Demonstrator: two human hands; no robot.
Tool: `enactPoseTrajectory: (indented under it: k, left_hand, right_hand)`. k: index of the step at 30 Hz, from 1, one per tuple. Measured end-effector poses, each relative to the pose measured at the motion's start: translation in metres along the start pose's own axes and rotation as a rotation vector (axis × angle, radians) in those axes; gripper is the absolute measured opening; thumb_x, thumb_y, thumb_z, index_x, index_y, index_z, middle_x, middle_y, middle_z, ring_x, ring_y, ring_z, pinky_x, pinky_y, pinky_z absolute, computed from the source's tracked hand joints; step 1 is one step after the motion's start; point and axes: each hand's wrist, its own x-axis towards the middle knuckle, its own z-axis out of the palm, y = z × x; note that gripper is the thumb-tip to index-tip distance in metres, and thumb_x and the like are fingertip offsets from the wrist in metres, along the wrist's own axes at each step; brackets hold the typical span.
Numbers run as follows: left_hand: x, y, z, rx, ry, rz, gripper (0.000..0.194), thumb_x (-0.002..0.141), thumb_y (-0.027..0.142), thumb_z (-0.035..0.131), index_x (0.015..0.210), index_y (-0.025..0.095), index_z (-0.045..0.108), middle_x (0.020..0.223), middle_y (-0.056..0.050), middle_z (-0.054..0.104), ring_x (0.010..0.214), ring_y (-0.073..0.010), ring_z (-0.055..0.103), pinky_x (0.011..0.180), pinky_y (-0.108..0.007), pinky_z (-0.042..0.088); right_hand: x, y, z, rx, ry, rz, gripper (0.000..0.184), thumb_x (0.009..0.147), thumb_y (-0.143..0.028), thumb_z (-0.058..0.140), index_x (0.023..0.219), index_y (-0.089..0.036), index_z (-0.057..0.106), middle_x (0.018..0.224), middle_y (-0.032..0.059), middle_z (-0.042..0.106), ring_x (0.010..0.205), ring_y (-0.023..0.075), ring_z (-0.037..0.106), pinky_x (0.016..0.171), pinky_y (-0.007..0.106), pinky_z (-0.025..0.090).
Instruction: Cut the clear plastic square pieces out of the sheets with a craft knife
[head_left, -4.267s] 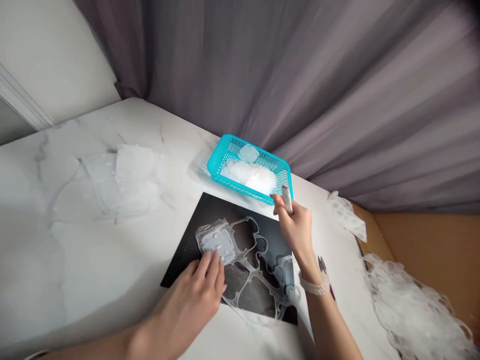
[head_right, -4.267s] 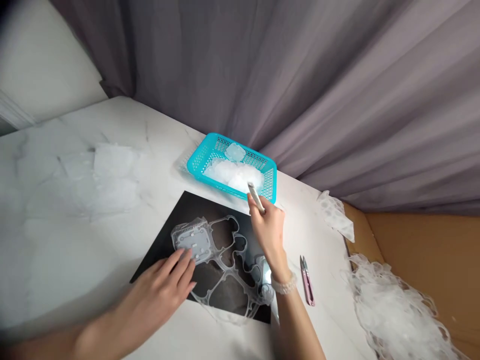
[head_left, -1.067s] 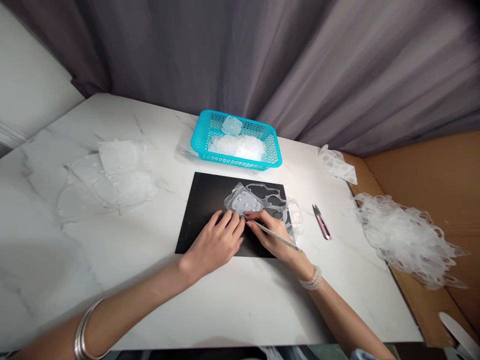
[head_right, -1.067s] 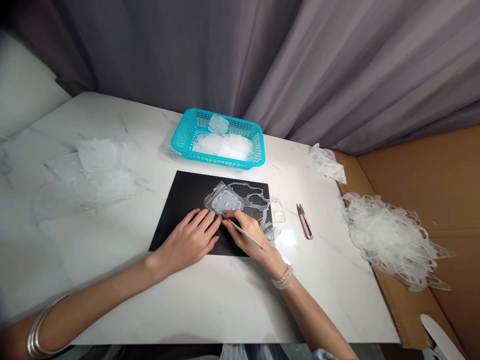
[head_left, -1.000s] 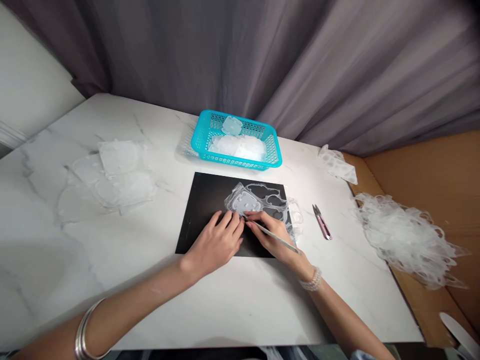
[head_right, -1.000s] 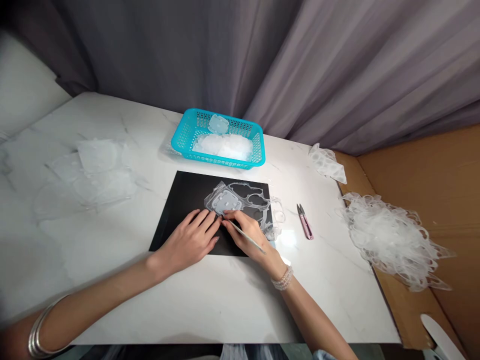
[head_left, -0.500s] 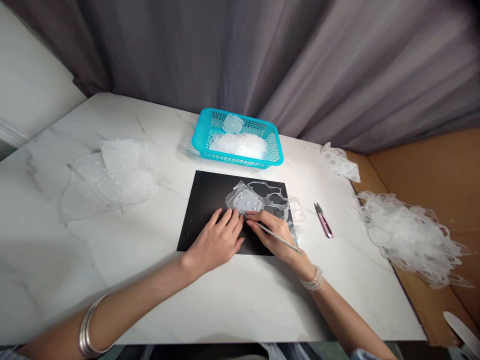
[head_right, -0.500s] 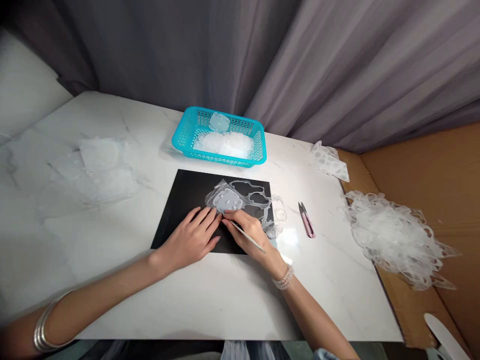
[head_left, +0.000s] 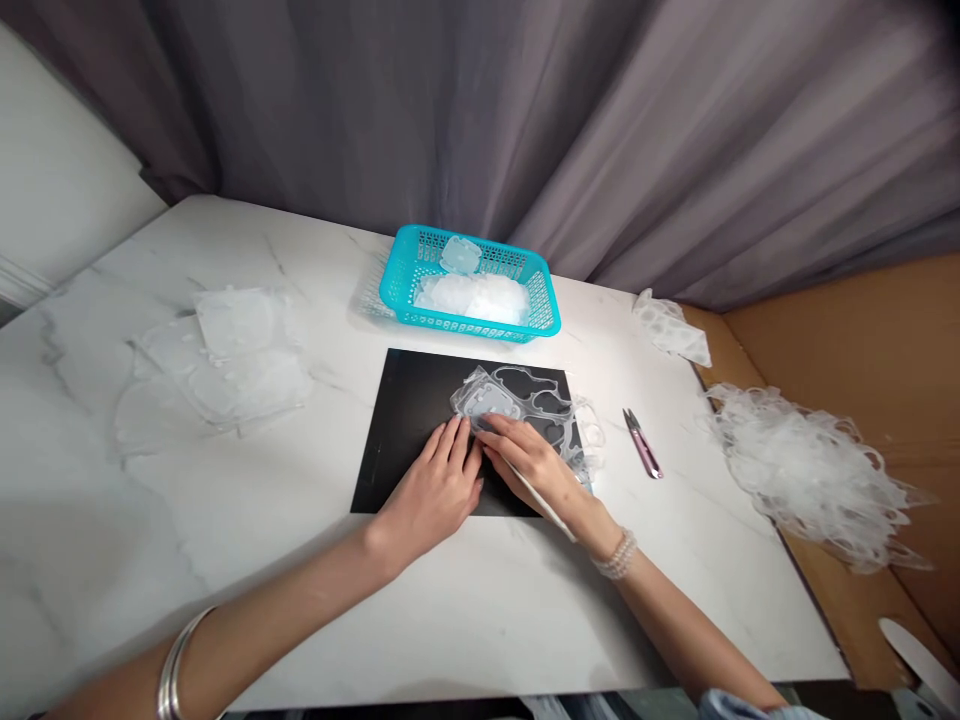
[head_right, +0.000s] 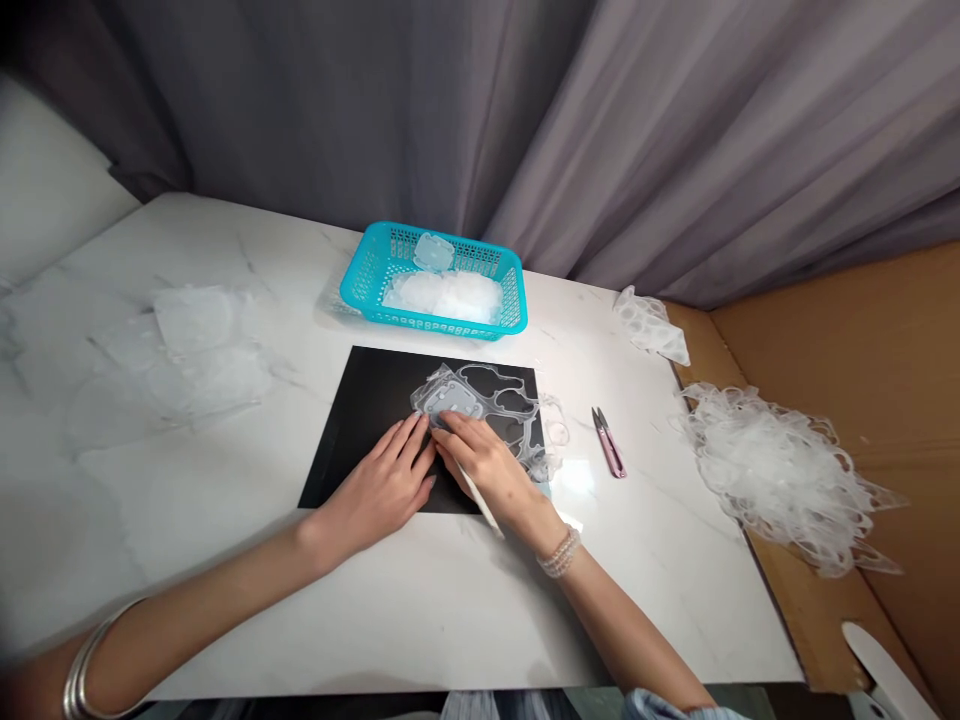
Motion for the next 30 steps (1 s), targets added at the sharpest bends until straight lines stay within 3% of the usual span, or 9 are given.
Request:
enactPoseTrajectory:
  k: [4,9,12,15,16,19,25,28,30]
  left_hand:
    - [0.0,-0.001,0.0,0.015,-0.005,0.023,0.046,0.1,0.028,0.038,0.13,0.0,0.058,0.143,-0.029,0.048,0.135,-0.037,0.046,0.11,-0.047,0.038]
    - [-0.001,-0.002,0.0,0.044,0.017,0.049,0.047,0.1,0.028,0.037,0.132,-0.002,0.057,0.142,-0.029,0.05,0.135,-0.0371,0.046,0.111,-0.048,0.037]
    - [-0.001,-0.003,-0.001,0.073,0.005,0.053,0.05,0.1,0.029,0.037,0.138,0.0,0.051,0.142,-0.029,0.049,0.134,-0.0364,0.048,0.113,-0.048,0.035]
    - [-0.002,-0.004,-0.003,0.095,-0.023,0.082,0.053,0.1,0.029,0.037,0.143,-0.001,0.046,0.143,-0.028,0.049,0.134,-0.0362,0.047,0.114,-0.048,0.033]
    - [-0.002,-0.004,-0.004,0.097,-0.031,0.095,0.054,0.099,0.03,0.038,0.143,-0.001,0.045,0.143,-0.028,0.048,0.135,-0.0362,0.047,0.114,-0.048,0.032]
    - [-0.003,-0.005,-0.002,0.094,-0.04,0.111,0.055,0.099,0.031,0.039,0.144,0.0,0.043,0.144,-0.027,0.048,0.136,-0.0358,0.046,0.115,-0.048,0.032]
    - [0.0,-0.009,-0.002,-0.119,-0.009,0.048,0.049,0.098,0.028,0.04,0.138,0.002,0.051,0.142,-0.026,0.051,0.135,-0.036,0.047,0.113,-0.051,0.034]
    - [0.008,-0.013,-0.019,-0.477,0.004,-0.082,0.045,0.1,0.028,0.035,0.132,0.007,0.058,0.14,-0.022,0.055,0.135,-0.0352,0.045,0.111,-0.053,0.035]
    - [0.017,-0.017,-0.032,-0.9,-0.007,-0.259,0.046,0.1,0.034,0.034,0.13,0.011,0.06,0.133,-0.017,0.062,0.128,-0.0317,0.052,0.107,-0.05,0.04]
  right_hand:
    - [0.006,0.0,-0.003,-0.094,-0.131,-0.09,0.034,0.099,-0.013,0.045,0.131,-0.012,0.056,0.134,0.0213,0.06,0.133,0.0313,0.051,0.107,0.056,0.045]
    - [0.019,-0.002,-0.012,0.038,-0.15,-0.084,0.034,0.098,-0.011,0.043,0.127,-0.012,0.062,0.128,0.0213,0.064,0.126,0.0299,0.058,0.103,0.051,0.051]
    - [0.018,0.027,-0.026,0.413,-0.043,0.184,0.031,0.098,-0.018,0.047,0.122,-0.021,0.066,0.123,0.0116,0.069,0.113,0.0239,0.067,0.099,0.045,0.055]
    - [0.003,0.08,-0.052,0.852,0.384,0.703,0.015,0.087,-0.027,0.068,0.1,-0.023,0.074,0.1,0.0048,0.076,0.091,0.02,0.073,0.088,0.038,0.061]
    - [-0.004,0.097,-0.063,0.899,0.488,0.778,0.015,0.085,-0.03,0.07,0.099,-0.025,0.073,0.094,0.0023,0.076,0.085,0.0171,0.073,0.083,0.033,0.062]
    - [-0.025,0.128,-0.09,0.945,0.564,0.869,0.018,0.079,-0.032,0.074,0.096,-0.025,0.072,0.08,0.0,0.074,0.073,0.0139,0.073,0.073,0.026,0.063]
    - [-0.024,0.088,-0.099,1.121,0.542,0.952,0.025,0.081,-0.03,0.074,0.105,-0.024,0.071,0.086,0.0017,0.075,0.084,0.0167,0.074,0.08,0.029,0.064]
    - [-0.005,0.054,-0.094,1.047,0.518,0.834,0.024,0.087,-0.034,0.068,0.109,-0.024,0.07,0.094,0.0045,0.076,0.091,0.0211,0.075,0.087,0.038,0.062]
    - [0.005,0.027,-0.09,0.837,0.433,0.696,0.026,0.094,-0.037,0.059,0.113,-0.024,0.07,0.106,0.0083,0.075,0.098,0.0242,0.073,0.089,0.043,0.061]
